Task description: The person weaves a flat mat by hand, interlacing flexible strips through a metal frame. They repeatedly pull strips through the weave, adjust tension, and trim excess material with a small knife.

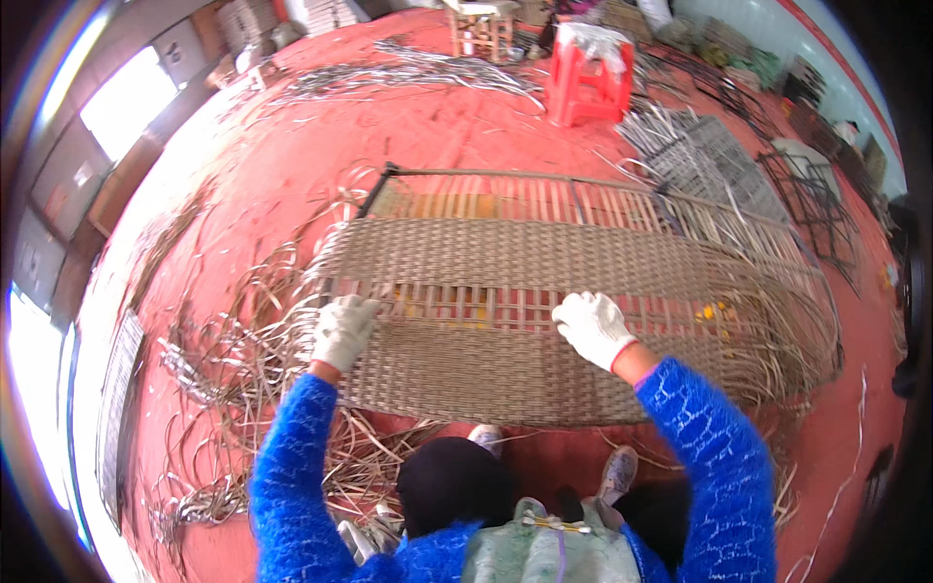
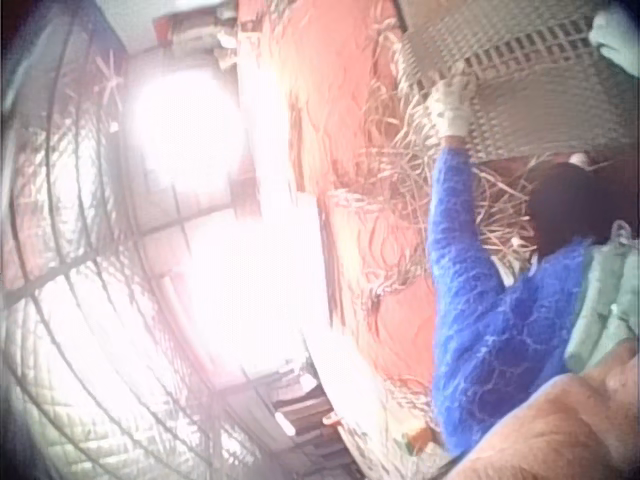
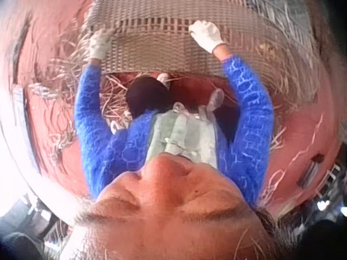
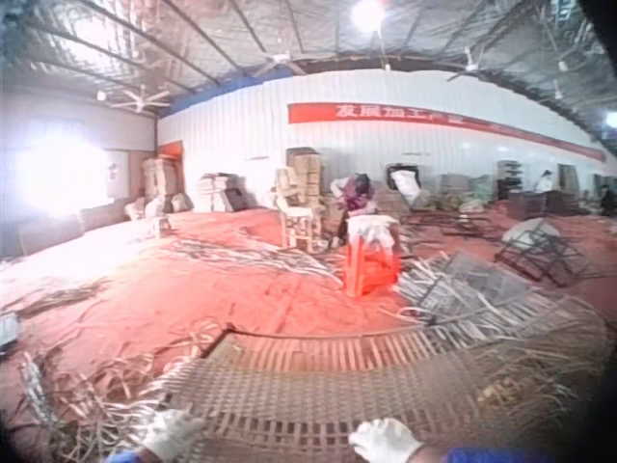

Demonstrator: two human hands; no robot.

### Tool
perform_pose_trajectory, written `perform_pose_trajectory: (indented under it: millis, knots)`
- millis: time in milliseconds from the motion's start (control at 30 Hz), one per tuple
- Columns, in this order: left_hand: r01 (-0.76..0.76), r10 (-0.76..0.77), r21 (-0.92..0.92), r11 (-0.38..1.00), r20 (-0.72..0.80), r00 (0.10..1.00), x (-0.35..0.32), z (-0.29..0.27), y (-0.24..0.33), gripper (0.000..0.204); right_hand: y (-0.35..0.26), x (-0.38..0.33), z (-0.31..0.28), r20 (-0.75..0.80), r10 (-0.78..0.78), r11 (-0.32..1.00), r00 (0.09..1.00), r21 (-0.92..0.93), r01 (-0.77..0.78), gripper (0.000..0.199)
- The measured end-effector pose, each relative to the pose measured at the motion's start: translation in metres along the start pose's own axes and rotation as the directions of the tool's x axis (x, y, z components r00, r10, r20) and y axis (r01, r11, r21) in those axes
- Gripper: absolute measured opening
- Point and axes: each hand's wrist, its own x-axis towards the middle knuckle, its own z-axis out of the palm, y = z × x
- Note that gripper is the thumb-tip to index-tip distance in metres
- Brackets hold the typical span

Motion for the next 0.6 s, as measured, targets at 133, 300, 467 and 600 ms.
perform_pose_trajectory:
  millis: [133,300,467,600]
  knots:
    - [-0.037,0.021,-0.073,0.997,-0.204,0.979,0.009,-0.007,0.035,0.011,0.027,-0.021,-0.016,0.041,0.068,0.994,0.997,-0.088,-0.064,0.013]
    - [-0.377,0.384,-0.235,0.896,-0.019,0.923,0.044,0.011,0.145,0.023,0.03,-0.038,-0.009,0.159,0.127,0.986,0.979,-0.13,-0.107,0.013]
    - [-0.389,0.414,-0.293,0.873,0.024,0.91,0.065,0.023,0.217,0.03,0.03,-0.043,0.006,0.067,0.303,0.945,0.951,-0.151,-0.291,0.013]
    - [-0.258,0.308,-0.324,0.91,0.116,0.944,0.07,0.024,0.225,0.032,0.034,-0.042,0.002,0.13,0.277,0.958,0.952,-0.113,-0.263,0.017]
